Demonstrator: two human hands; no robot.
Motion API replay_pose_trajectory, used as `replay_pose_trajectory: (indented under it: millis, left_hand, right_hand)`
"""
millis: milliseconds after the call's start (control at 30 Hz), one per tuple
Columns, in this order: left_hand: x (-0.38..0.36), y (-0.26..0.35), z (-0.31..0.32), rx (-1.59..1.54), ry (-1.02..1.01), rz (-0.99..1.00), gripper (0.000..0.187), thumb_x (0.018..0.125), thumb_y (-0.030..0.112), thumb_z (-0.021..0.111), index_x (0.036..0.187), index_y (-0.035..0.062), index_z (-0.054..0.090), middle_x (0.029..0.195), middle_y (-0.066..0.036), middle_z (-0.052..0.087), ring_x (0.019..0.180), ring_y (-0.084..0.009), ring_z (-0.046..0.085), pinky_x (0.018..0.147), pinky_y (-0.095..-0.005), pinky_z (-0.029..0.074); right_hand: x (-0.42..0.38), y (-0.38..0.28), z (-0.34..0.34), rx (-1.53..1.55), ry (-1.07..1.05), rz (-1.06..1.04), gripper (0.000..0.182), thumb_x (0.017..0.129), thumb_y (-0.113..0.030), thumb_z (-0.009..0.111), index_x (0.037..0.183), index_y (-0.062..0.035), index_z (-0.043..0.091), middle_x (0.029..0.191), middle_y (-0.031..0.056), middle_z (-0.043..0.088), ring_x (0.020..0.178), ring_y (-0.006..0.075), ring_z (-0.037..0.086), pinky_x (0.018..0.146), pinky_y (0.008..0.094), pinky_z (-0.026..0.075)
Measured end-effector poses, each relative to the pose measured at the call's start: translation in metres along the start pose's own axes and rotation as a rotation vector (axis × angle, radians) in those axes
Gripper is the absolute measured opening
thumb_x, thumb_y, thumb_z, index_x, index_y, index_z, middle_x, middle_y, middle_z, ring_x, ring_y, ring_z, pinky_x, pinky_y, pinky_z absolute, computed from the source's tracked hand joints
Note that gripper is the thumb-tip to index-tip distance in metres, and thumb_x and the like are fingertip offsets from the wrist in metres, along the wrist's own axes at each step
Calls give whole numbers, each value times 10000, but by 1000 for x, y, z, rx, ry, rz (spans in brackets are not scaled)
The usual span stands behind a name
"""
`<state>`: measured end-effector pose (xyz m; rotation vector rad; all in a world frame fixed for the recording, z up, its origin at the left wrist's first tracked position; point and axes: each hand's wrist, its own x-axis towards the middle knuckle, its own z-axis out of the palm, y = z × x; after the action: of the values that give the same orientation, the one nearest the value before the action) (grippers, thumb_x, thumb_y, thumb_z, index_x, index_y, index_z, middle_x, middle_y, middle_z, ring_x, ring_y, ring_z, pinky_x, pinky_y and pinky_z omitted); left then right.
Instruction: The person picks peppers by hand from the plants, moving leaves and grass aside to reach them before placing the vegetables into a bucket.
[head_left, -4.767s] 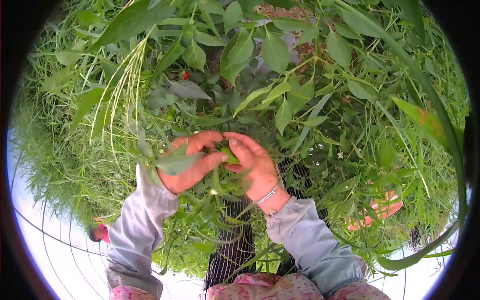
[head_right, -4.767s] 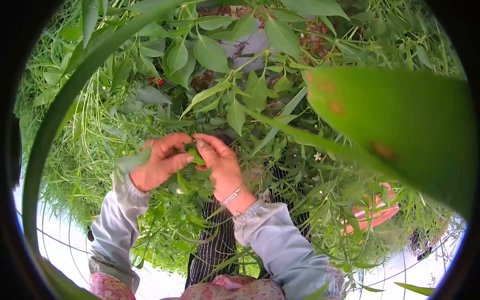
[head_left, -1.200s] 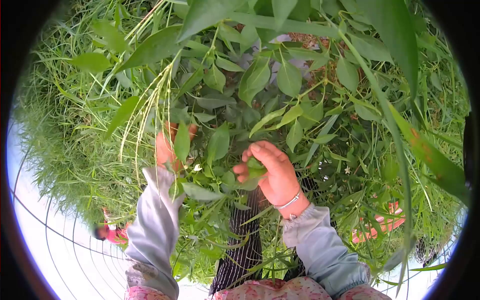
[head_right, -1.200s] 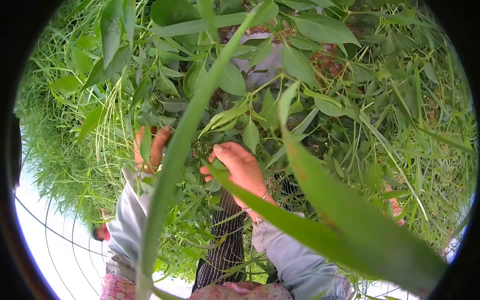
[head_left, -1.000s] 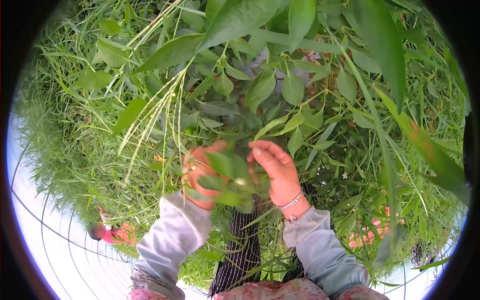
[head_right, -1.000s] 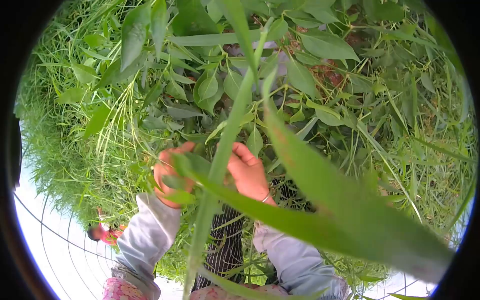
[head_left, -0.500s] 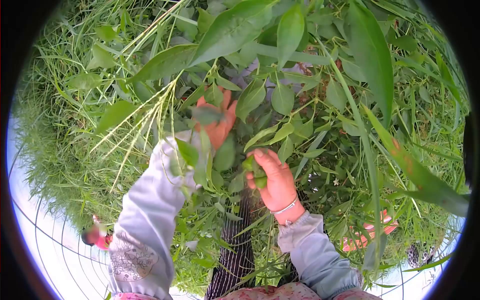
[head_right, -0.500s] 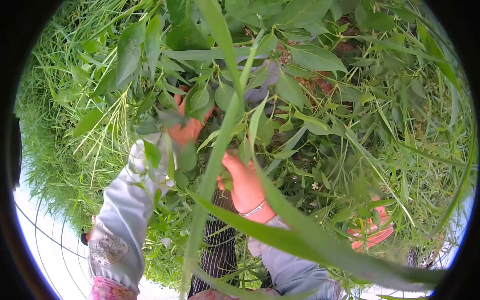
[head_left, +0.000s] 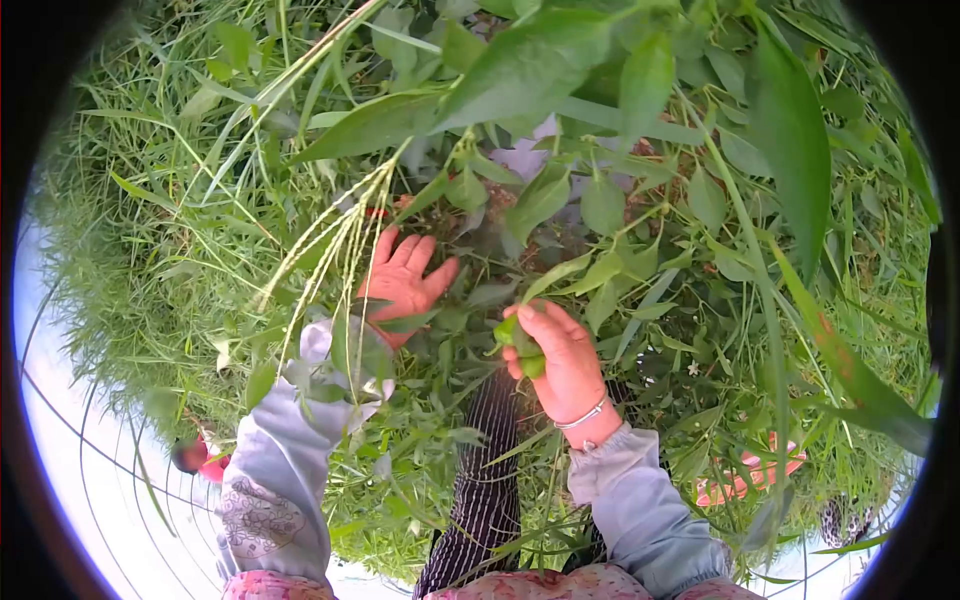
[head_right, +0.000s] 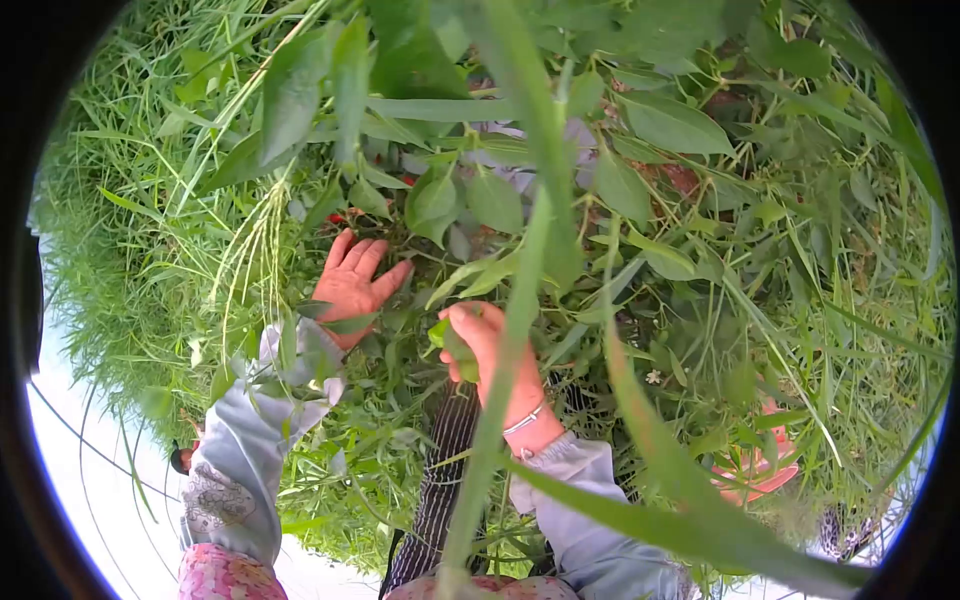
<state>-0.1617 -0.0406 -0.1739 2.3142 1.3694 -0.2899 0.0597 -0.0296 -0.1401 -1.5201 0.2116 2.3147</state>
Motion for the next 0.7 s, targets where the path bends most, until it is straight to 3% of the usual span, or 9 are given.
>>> replay_pose_trajectory:
  millis: [100,200,267,367,533,600,633,667,700]
  left_hand:
    - [11,-14,11,-61,212,-337,549,651,57,576,1195,104,517,1170,-183,488,1090,-344,478,957,-488,359]
    - [14,-29,-5,-190,154,-641,678,694,108,644,1313,208,387,1095,-146,525,976,-339,532,837,-436,437]
    - [9,-33,-26,116,-98,-627,762,698,148,679,1355,277,315,1019,-127,558,909,-330,560,779,-426,458]
    - [-7,-45,-20,-436,-70,-649,858,685,144,696,1384,314,227,783,-133,596,660,-329,604,578,-426,483]
    - [-12,18,-39,-99,68,-414,732,692,117,665,1324,24,307,844,-178,606,658,-329,603,644,-437,467]
    - [-18,46,-13,94,-254,-526,534,762,159,579,1249,25,404,903,-144,598,669,-265,603,710,-418,440]
    - [-16,60,-19,27,-375,-597,532,817,121,455,1307,-43,330,977,-130,609,947,-232,576,828,-470,419]
    - [-18,69,-15,109,-460,-548,511,812,114,451,1284,-58,354,960,-141,606,884,-236,596,831,-453,413]
    - [-23,78,-5,124,-295,-538,500,807,117,457,1263,-70,375,927,-142,602,824,-238,599,801,-442,420]
  right_hand:
    - [0,0,5,12,-26,-20,165,874,-204,562,943,-56,589,735,6,550,602,119,540,471,229,407]
    - [0,0,5,24,-26,-20,149,871,-197,569,925,-61,599,741,8,557,599,119,543,468,227,410]
    - [1,0,4,23,-20,-20,148,869,-198,571,925,-64,601,746,7,567,607,119,547,469,227,412]
    - [3,1,1,39,-34,-18,146,864,-197,576,926,-66,602,777,6,593,625,115,557,476,231,419]
    - [4,0,7,-95,-8,-67,113,852,-152,572,914,-64,608,840,3,622,693,89,567,483,227,424]
    - [5,-2,10,-169,-2,-81,101,846,-135,570,906,-64,610,851,3,627,710,72,560,479,219,420]
    - [4,-3,11,-197,-12,-80,95,843,-127,570,900,-64,612,852,3,629,713,61,553,475,214,416]
    - [4,-3,12,-226,-21,-80,89,840,-119,569,894,-64,613,853,3,630,716,51,545,471,208,412]
    - [4,-4,12,-257,-13,-110,88,838,-113,567,890,-61,613,848,3,630,700,43,536,468,203,409]
